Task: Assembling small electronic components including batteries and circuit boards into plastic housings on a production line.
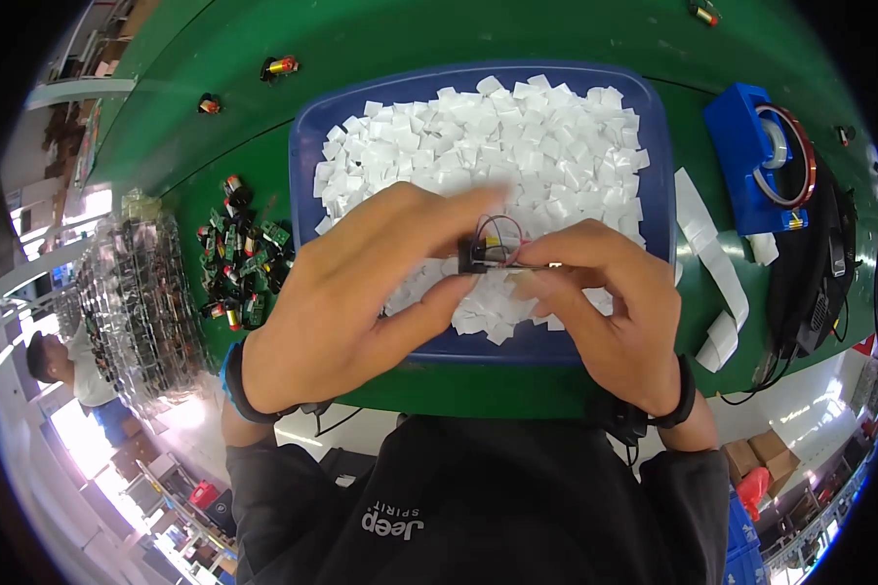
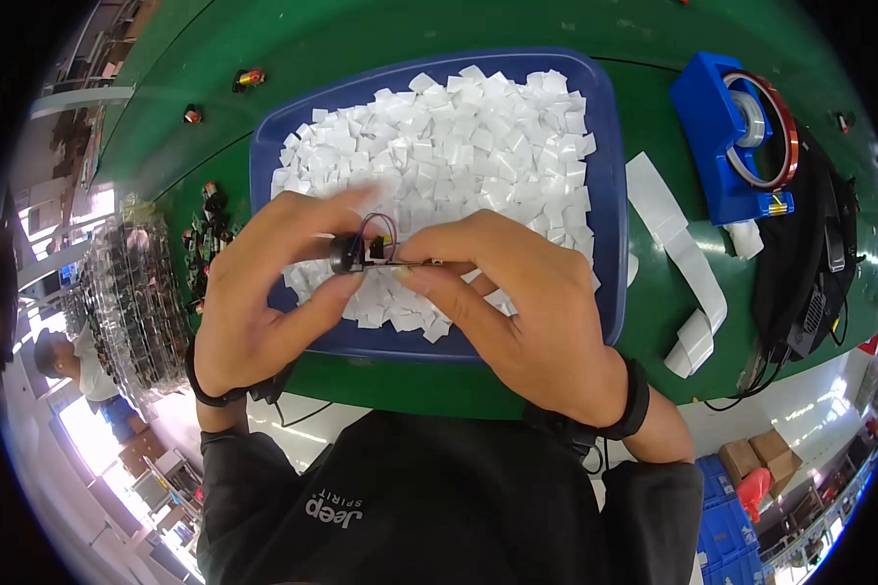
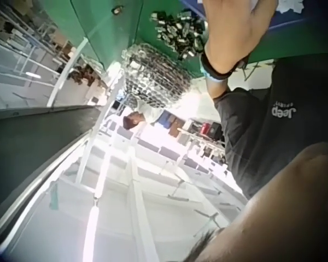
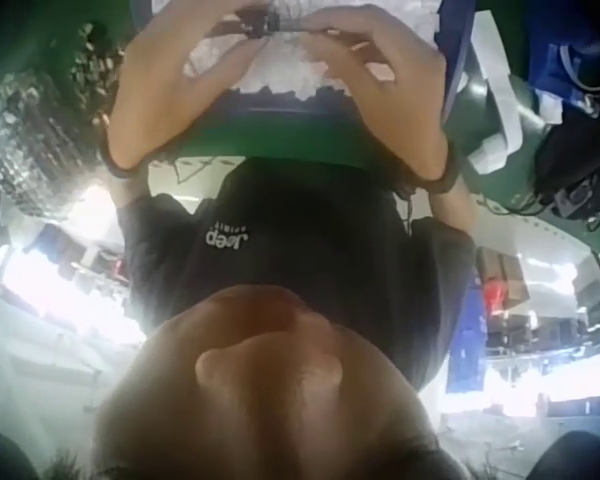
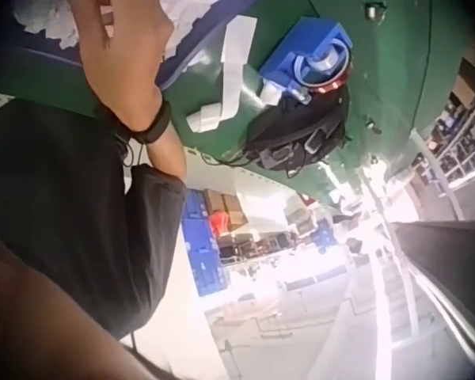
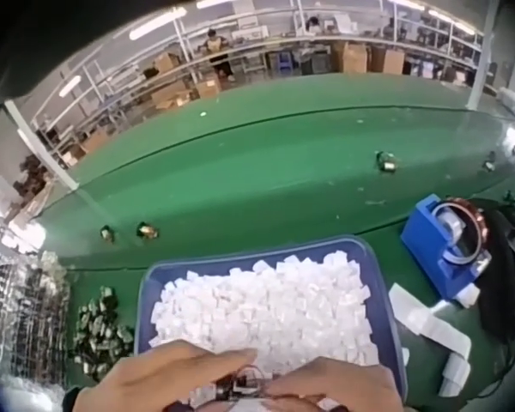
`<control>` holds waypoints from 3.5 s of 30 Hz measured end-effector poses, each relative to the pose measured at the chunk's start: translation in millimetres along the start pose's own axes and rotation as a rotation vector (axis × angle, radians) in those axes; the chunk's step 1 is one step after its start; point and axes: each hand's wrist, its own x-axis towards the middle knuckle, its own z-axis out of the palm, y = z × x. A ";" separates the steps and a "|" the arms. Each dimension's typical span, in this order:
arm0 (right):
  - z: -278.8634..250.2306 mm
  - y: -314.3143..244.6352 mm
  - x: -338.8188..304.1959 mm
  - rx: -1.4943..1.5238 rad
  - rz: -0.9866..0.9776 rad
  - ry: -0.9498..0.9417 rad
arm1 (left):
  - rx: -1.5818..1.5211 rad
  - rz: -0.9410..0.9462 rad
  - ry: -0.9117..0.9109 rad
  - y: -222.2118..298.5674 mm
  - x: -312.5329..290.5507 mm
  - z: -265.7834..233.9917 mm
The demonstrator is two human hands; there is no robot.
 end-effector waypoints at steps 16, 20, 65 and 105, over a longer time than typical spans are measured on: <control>-4.0 -3.8 1.0 0.517 0.451 0.063 | 0.459 0.343 0.029 1.6 -8.8 6.3; -7.5 -2.7 1.2 0.476 0.410 0.043 | 0.099 0.263 0.188 -5.7 -12.6 1.8; 2.0 5.2 5.3 -0.409 -0.562 -0.011 | -0.982 -0.430 -0.131 -17.2 -9.7 21.0; 5.7 -6.5 -6.1 -0.186 -0.179 0.042 | -0.464 0.014 0.112 -22.0 -27.2 35.2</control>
